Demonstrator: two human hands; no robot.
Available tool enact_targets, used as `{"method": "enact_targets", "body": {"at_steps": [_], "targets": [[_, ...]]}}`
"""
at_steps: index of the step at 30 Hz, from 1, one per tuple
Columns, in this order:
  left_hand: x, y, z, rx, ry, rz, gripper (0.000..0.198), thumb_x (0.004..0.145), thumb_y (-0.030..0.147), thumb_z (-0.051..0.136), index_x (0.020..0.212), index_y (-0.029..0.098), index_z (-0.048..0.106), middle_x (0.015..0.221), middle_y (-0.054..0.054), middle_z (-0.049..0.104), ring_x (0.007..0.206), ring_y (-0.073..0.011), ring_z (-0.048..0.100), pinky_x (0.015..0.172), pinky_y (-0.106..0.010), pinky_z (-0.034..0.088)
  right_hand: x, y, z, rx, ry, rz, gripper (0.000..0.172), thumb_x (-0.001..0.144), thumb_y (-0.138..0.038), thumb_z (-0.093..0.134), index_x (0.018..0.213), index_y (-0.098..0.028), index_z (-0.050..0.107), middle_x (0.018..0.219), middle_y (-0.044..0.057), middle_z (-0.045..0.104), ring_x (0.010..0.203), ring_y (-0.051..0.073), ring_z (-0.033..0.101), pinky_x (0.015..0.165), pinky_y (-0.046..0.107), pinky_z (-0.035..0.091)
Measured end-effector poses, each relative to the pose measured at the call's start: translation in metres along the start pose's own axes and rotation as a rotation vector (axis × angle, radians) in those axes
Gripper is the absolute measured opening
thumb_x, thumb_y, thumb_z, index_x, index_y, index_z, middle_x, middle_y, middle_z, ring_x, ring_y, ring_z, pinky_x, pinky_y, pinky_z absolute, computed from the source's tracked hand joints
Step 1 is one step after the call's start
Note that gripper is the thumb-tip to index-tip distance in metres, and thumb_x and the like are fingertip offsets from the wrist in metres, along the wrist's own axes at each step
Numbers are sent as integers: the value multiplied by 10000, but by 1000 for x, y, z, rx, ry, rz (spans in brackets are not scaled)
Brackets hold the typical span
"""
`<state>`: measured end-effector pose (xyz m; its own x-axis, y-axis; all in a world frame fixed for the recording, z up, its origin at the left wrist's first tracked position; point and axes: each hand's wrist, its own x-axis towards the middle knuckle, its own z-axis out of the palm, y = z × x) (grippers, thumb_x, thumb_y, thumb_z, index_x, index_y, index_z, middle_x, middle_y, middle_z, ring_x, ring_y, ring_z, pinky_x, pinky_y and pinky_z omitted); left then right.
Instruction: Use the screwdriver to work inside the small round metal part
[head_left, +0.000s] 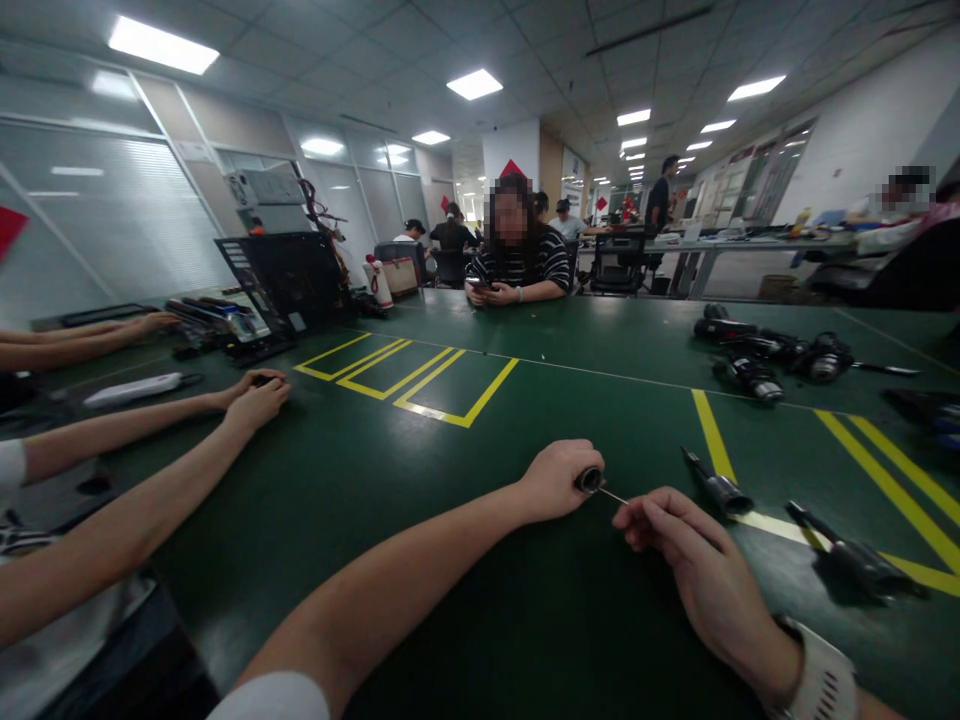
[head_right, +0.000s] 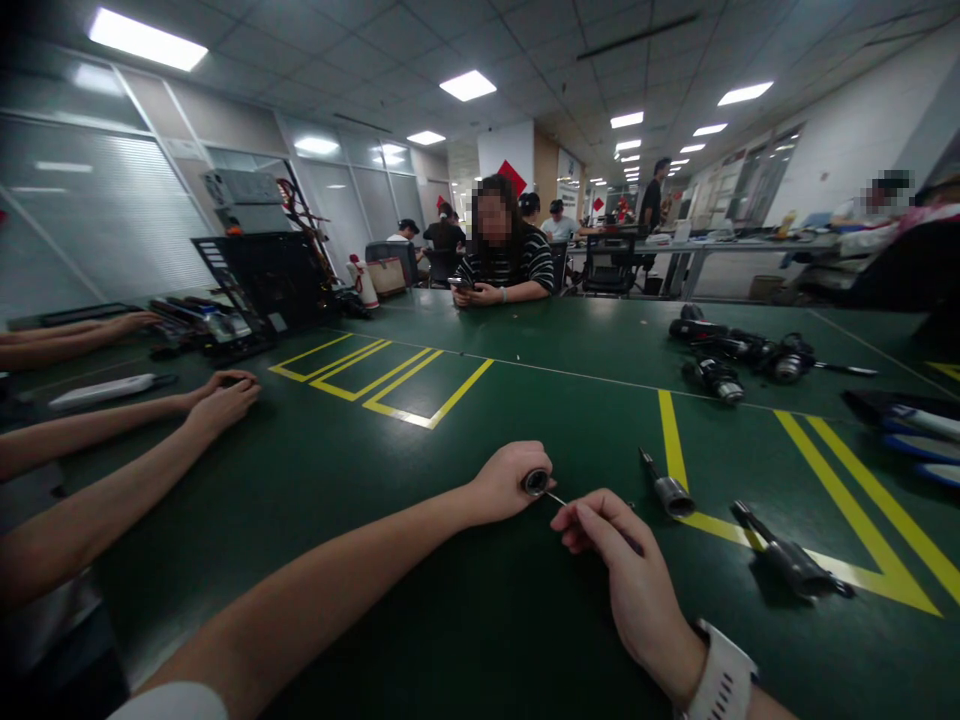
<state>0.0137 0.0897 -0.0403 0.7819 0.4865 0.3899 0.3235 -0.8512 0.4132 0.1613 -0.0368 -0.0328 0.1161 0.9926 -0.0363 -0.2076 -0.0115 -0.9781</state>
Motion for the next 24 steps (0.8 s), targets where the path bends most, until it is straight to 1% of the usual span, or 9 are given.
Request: {"method": "enact_targets", "body": {"at_steps": [8, 12, 15, 17, 21, 24], "targets": [[2, 1, -3, -136, 9, -24, 163, 785, 261, 590, 704, 153, 499, 709, 4, 493, 666, -113, 471, 627, -225, 388, 2, -4, 1, 133, -35, 37, 207, 771, -397, 621, 721, -202, 667, 785, 51, 667, 704, 190, 547, 642, 327, 416], [2, 0, -3, -154, 1, -38, 147, 780, 250, 593, 716, 152, 505, 726, 2, 505, 679, -113, 482, 637, -225, 399, 4, -2, 0, 166, -21, 34, 202, 776, -395, 614, 739, -202, 662, 789, 57, 667, 709, 196, 548, 641, 330, 415], [1, 0, -2, -108, 17, -48, 113, 785, 223, 587, 734, 154, 513, 752, -1, 515, 698, -116, 490, 650, -229, 401, 2, -1, 0, 134, 22, 7, 209, 765, -409, 624, 717, -208, 659, 774, 52, 666, 716, 199, 545, 656, 334, 412], [1, 1, -2, -61, 6, -67, 99, 791, 214, 582, 740, 156, 521, 762, -3, 521, 707, -120, 493, 656, -236, 400, 1, -1, 0, 78, 36, -5, 225, 755, -425, 631, 708, -208, 665, 768, 51, 663, 721, 204, 542, 670, 339, 409], [1, 2, -3, -18, -21, -63, 120, 806, 225, 570, 720, 156, 524, 746, -5, 515, 698, -123, 486, 642, -241, 389, -1, 0, 0, 2, 1, -5, 234, 786, -417, 600, 735, -202, 676, 793, 56, 659, 746, 209, 543, 685, 342, 408], [1, 1, -3, -69, 11, -52, 143, 805, 245, 576, 714, 153, 517, 737, -2, 506, 684, -116, 477, 632, -233, 387, 0, -1, 0, 45, -13, 6, 221, 797, -398, 588, 741, -202, 672, 794, 52, 661, 733, 199, 541, 672, 332, 411]]}}
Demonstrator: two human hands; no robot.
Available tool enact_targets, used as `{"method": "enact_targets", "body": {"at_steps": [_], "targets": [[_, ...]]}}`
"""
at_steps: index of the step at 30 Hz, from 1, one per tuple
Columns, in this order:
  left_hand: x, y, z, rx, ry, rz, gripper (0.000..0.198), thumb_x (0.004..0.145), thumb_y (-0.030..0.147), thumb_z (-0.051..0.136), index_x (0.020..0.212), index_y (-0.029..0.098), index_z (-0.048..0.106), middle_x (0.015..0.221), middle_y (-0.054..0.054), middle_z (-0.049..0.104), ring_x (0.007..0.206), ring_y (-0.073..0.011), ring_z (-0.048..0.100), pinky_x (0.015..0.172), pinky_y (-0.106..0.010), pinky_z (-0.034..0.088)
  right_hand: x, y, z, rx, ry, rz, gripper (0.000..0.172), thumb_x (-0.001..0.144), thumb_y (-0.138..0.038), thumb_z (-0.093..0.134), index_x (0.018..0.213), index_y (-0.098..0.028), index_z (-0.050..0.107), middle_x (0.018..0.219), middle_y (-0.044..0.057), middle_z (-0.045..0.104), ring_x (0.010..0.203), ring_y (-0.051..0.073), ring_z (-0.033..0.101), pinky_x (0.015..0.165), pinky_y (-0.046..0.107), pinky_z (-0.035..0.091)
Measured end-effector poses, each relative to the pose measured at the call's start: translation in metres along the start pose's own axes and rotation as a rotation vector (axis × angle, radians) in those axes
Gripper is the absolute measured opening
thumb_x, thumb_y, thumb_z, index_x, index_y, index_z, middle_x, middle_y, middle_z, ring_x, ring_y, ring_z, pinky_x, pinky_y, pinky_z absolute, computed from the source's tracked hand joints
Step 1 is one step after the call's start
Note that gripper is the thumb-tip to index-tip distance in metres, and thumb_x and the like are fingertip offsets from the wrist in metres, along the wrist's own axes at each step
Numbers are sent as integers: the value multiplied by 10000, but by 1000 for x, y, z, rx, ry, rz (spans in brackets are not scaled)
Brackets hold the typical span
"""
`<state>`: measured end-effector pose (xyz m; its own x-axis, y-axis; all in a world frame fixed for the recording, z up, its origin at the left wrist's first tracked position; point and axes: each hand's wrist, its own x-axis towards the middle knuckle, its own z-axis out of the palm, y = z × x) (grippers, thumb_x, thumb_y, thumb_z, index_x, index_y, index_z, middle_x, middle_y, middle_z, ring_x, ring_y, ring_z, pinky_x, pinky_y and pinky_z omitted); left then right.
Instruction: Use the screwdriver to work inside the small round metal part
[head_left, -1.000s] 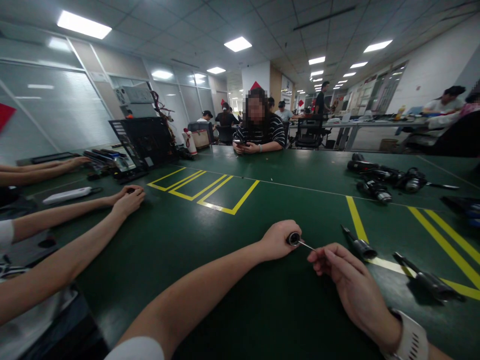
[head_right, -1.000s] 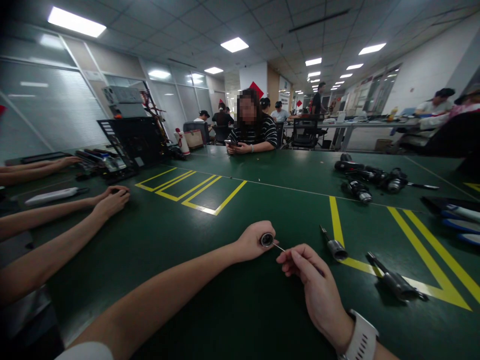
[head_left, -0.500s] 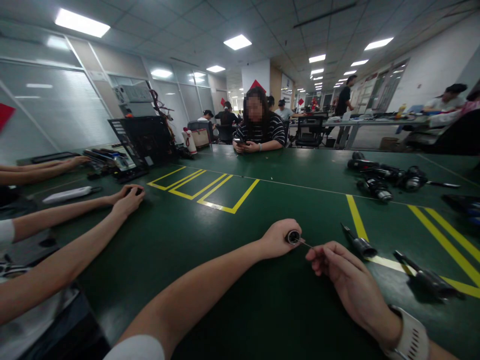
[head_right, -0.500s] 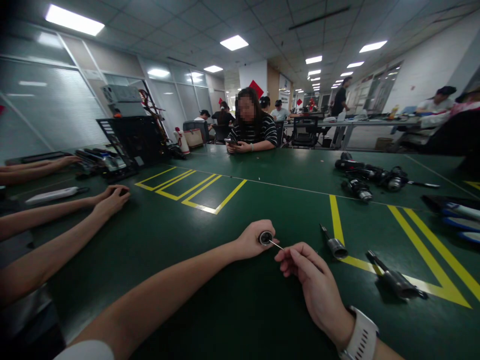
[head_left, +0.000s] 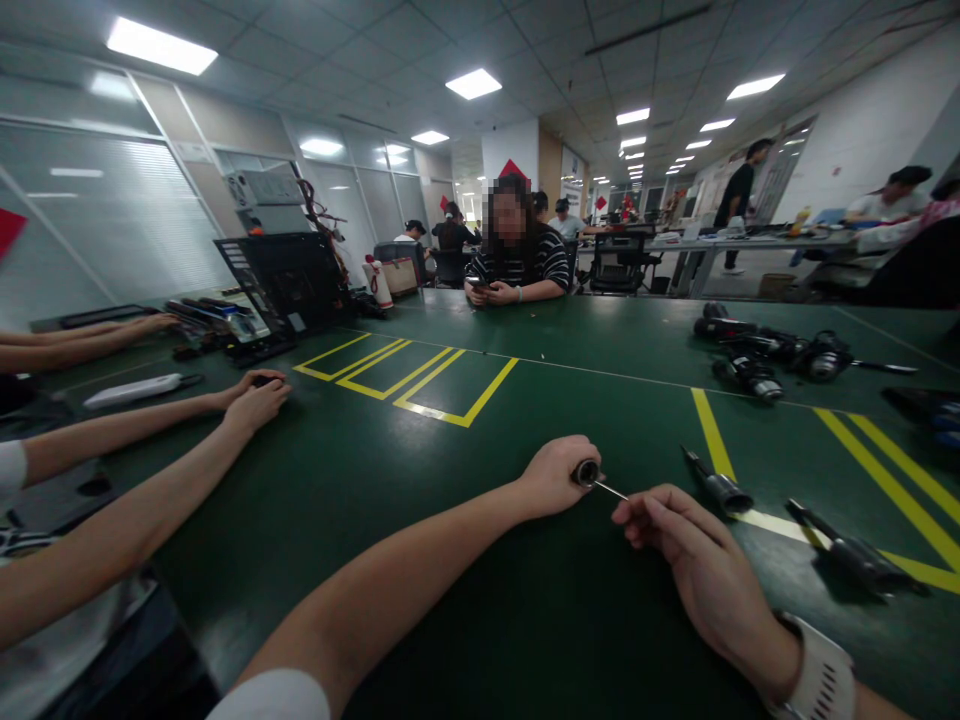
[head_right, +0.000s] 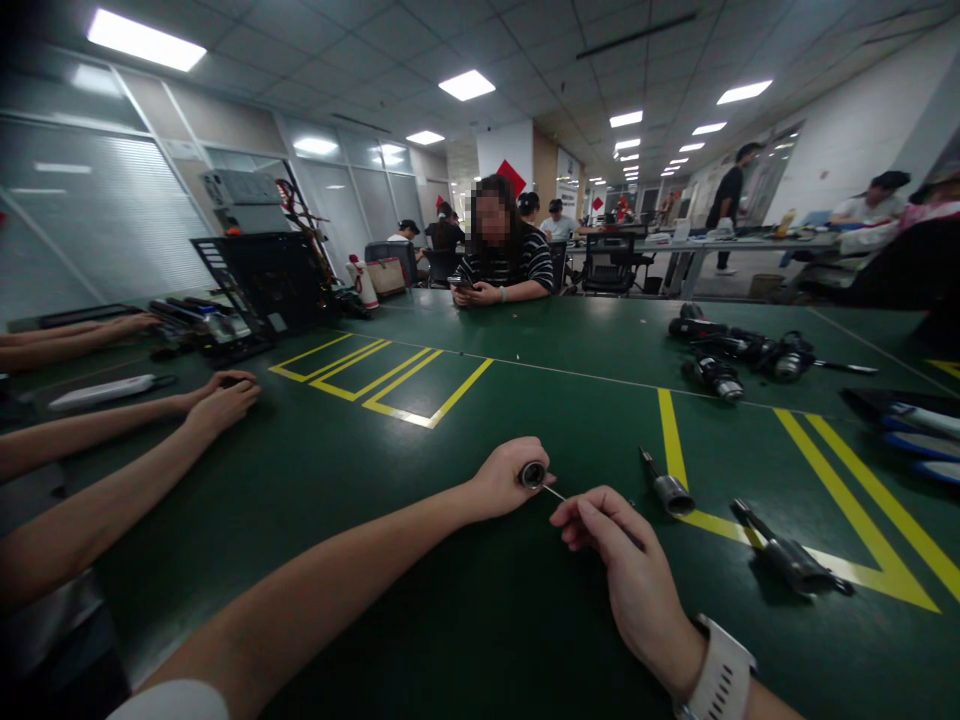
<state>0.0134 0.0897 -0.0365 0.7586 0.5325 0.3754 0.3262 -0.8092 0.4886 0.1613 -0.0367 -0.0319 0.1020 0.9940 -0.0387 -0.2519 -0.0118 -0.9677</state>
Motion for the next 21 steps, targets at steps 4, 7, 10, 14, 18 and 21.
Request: {"method": "enact_targets", "body": {"at_steps": [4, 7, 10, 14, 18, 21], "targets": [[0, -2, 0, -99, 14, -9, 166, 782, 273, 603, 716, 150, 512, 725, 5, 503, 670, -108, 474, 629, -223, 393, 2, -2, -1, 96, -17, 39, 218, 792, -392, 589, 729, -198, 665, 782, 57, 666, 698, 192, 541, 646, 328, 417], [1, -3, 1, -126, 6, -39, 178, 775, 293, 605, 722, 148, 517, 722, 2, 510, 665, -110, 476, 627, -225, 395, 4, -1, -3, 140, -29, 45, 201, 792, -383, 593, 741, -201, 662, 798, 58, 674, 697, 191, 547, 643, 326, 422], [1, -3, 2, -110, 11, -30, 166, 778, 287, 594, 723, 151, 518, 733, 0, 515, 679, -116, 480, 639, -232, 395, 5, 1, -4, 144, -3, 23, 194, 796, -386, 592, 754, -211, 664, 807, 53, 676, 708, 190, 551, 643, 321, 422], [0, -4, 3, -63, 43, -28, 134, 782, 250, 587, 724, 159, 507, 745, 8, 507, 683, -114, 477, 632, -226, 385, 2, 1, -2, 100, 43, -4, 204, 777, -398, 615, 725, -208, 667, 777, 50, 669, 708, 192, 548, 649, 324, 418], [-1, -4, 3, -31, 66, 13, 144, 782, 232, 592, 705, 159, 495, 716, 18, 480, 654, -106, 461, 599, -217, 362, 0, -1, 1, 13, 21, 5, 223, 779, -413, 611, 729, -205, 675, 779, 46, 657, 717, 193, 540, 661, 331, 408], [-1, -5, 3, -37, 58, 59, 160, 787, 243, 593, 698, 158, 491, 703, 22, 471, 647, -104, 459, 595, -218, 355, 1, -1, 2, -16, -8, 4, 227, 801, -409, 584, 741, -210, 677, 790, 38, 649, 727, 190, 533, 670, 329, 402]]}}
